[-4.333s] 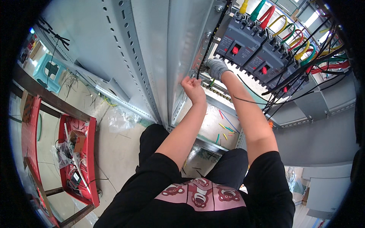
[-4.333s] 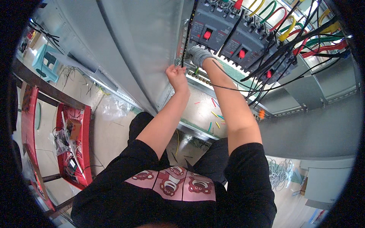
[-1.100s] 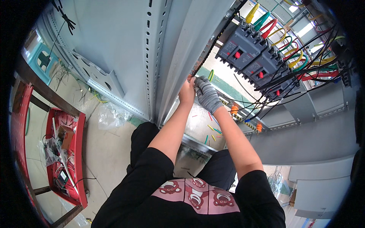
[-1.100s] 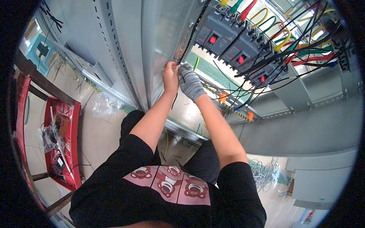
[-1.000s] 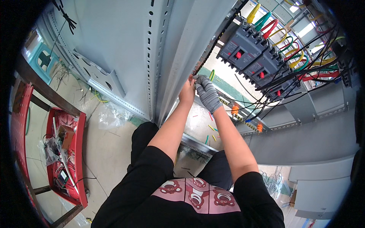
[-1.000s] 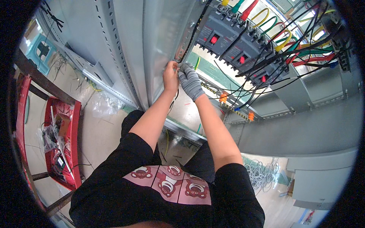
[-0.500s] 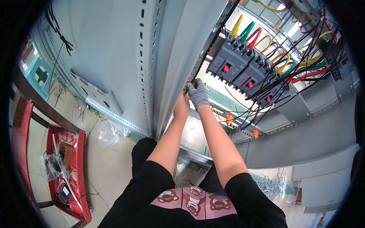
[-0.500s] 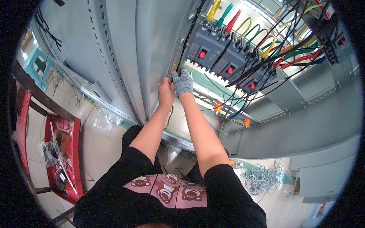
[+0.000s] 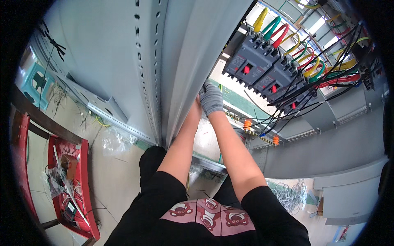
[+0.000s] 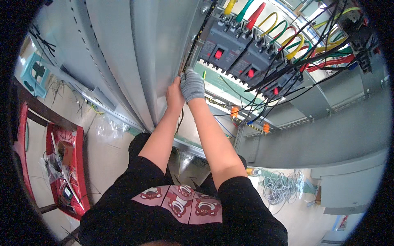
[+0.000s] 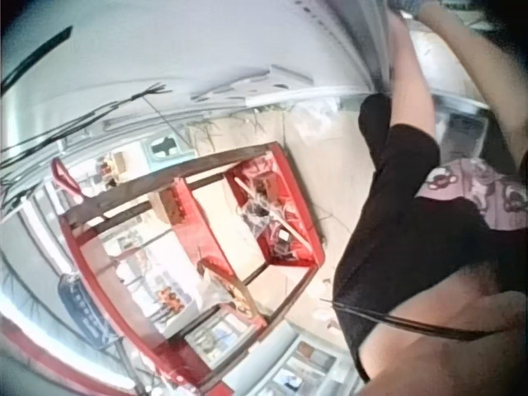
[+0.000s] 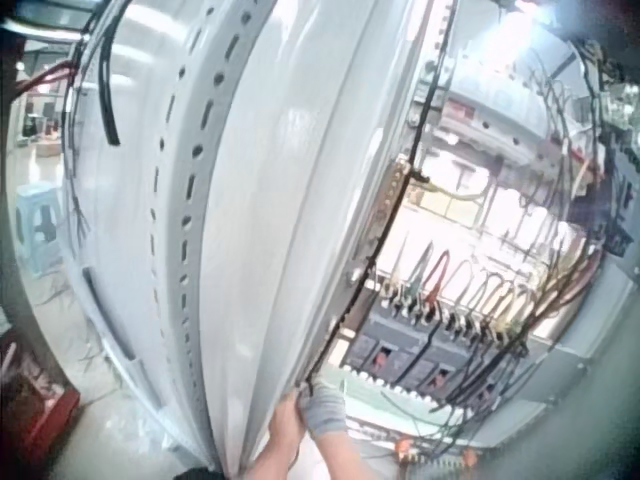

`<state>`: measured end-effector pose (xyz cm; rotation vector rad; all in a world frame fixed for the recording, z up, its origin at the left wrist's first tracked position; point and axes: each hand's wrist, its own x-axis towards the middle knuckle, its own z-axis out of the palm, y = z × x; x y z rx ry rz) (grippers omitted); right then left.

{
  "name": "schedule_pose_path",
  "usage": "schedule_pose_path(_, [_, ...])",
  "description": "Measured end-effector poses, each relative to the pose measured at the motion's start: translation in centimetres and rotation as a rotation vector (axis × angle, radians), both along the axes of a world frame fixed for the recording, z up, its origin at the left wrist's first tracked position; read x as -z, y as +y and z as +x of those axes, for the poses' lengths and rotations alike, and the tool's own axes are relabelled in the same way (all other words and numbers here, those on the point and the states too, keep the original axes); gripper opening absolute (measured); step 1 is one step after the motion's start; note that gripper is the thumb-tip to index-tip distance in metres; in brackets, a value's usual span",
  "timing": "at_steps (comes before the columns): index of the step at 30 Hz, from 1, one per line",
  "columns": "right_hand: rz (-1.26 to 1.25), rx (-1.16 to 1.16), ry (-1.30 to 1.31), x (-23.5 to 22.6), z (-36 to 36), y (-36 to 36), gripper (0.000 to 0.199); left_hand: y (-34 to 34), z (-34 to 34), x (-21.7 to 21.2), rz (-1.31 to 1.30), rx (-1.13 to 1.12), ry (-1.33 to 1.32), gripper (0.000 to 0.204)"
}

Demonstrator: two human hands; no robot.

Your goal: The person sits on the floor in front of an open electrical panel and connects multiple colored wires to terminal blocks and circuit breakers. They strip wire ends, insert them into terminals, and secure connections using tools.

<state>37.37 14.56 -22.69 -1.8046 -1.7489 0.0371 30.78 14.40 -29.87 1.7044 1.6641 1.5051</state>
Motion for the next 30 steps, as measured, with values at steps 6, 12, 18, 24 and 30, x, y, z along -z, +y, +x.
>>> schedule_pose_path(6, [-0.108, -0.008, 0.064, 0.1, 1.9, 0.4, 0.016, 0.7, -0.2, 1.2, -0.035, -0.052, 0.154, 0.012])
schedule_pose_path(12, [-0.298, 0.001, -0.253, -0.7, 1.5, 1.1, 0.024, 0.5, 0.0, 1.0, -0.032, -0.031, 0.146, 0.015])
schedule_pose_path(18, [-0.404, 0.044, -0.044, -0.1, 1.1, 0.0, 0.028, -0.7, -0.7, -0.9, -0.182, 0.014, 0.079, 0.019])
schedule_pose_path(24, [-0.244, 0.092, 0.242, 2.6, 2.7, 1.4, 0.022, -1.2, -0.6, -3.4, -0.335, 0.106, -0.034, 0.021])
schedule_pose_path(30, [-0.335, 0.13, -0.007, -1.0, -0.4, -0.7, 0.023, -0.1, -1.2, -2.5, -0.482, 0.166, -0.198, 0.02])
